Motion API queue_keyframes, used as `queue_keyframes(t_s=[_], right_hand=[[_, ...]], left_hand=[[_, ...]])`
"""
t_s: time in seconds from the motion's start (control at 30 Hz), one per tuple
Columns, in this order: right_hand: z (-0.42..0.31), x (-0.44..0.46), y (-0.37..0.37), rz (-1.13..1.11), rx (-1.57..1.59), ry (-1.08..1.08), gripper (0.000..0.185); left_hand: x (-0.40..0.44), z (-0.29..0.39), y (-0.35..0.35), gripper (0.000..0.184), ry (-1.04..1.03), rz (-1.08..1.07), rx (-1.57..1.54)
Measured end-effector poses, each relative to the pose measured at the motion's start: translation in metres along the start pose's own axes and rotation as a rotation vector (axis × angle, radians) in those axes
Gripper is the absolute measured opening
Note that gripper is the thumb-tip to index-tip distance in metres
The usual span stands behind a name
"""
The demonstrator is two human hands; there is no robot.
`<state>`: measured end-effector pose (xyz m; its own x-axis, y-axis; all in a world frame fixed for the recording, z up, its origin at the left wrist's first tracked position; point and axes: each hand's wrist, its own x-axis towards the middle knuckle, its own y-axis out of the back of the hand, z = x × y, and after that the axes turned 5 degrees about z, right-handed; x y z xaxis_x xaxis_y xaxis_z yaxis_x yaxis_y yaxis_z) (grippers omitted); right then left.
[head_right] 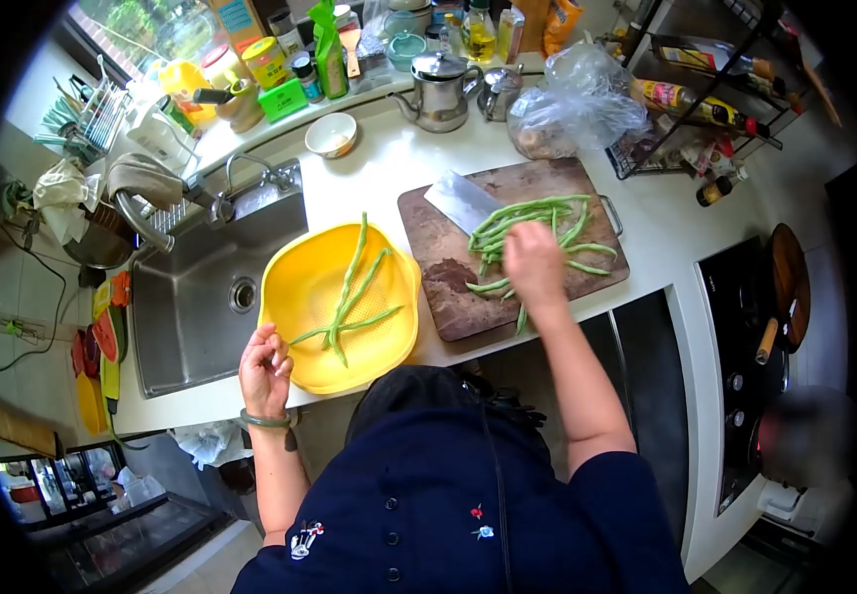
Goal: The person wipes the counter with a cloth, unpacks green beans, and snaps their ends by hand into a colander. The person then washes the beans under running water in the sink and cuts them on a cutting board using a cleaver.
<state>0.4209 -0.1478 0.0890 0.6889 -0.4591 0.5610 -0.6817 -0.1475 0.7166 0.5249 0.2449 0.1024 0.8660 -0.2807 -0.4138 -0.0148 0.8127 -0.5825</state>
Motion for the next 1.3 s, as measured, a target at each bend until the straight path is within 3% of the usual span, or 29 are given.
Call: queue_keyframes(t_s=[0.07,0.1,0.17,0.33,0.43,0.5,0.7,0.8,0.83,1.07,1.17,1.3], right_hand=[[0.034,-0.007,0.016,-0.034,-0.326,-0.16,0.017],[0.042,-0.009,0.018,-0.033,-0.327,-0.161,0.017],[0.057,-0.013,0.019,-0.242,-0.461,-0.515,0.027],[0.09,-0.027,0.006,-0.204,-0.175,-0.557,0.026],[0.068,-0.022,0.032,-0.126,-0.094,-0.519,0.022],[0.044,-0.016,0.048,-0.125,0.143,-0.454,0.017],[-0.055,-0.001,0.07,-0.374,0.417,0.173,0.013],[-0.08,0.003,0.066,-0.447,0.461,0.335,0.014],[-0.084,0.003,0.062,-0.447,0.464,0.375,0.014],[-0.105,0.009,0.051,-0.445,0.362,0.547,0.015],[-0.113,0.009,0.042,-0.456,0.411,0.58,0.015],[-0.132,0.004,0.022,-0.412,0.587,0.387,0.021]], left_hand=[[0.0,-0.004,-0.003,0.021,0.013,0.01,0.006],[0.001,-0.007,-0.005,0.019,0.034,-0.005,-0.013],[0.001,-0.013,-0.011,0.018,0.056,-0.023,-0.027],[-0.001,-0.015,-0.028,0.018,0.084,-0.093,0.01],[-0.007,-0.016,-0.049,0.018,0.063,-0.057,0.06],[-0.01,-0.015,-0.065,0.018,0.004,-0.105,0.242],[-0.007,-0.027,-0.115,0.033,-0.272,-0.348,0.877],[-0.009,-0.023,-0.125,0.028,-0.313,-0.394,1.146],[-0.009,-0.023,-0.124,0.024,-0.433,-0.421,1.225],[-0.026,-0.007,-0.115,0.009,-0.839,-0.416,1.456],[-0.028,-0.001,-0.108,0.008,-0.869,-0.419,1.6],[-0.034,0.002,-0.101,0.008,-0.819,-0.327,1.605]])
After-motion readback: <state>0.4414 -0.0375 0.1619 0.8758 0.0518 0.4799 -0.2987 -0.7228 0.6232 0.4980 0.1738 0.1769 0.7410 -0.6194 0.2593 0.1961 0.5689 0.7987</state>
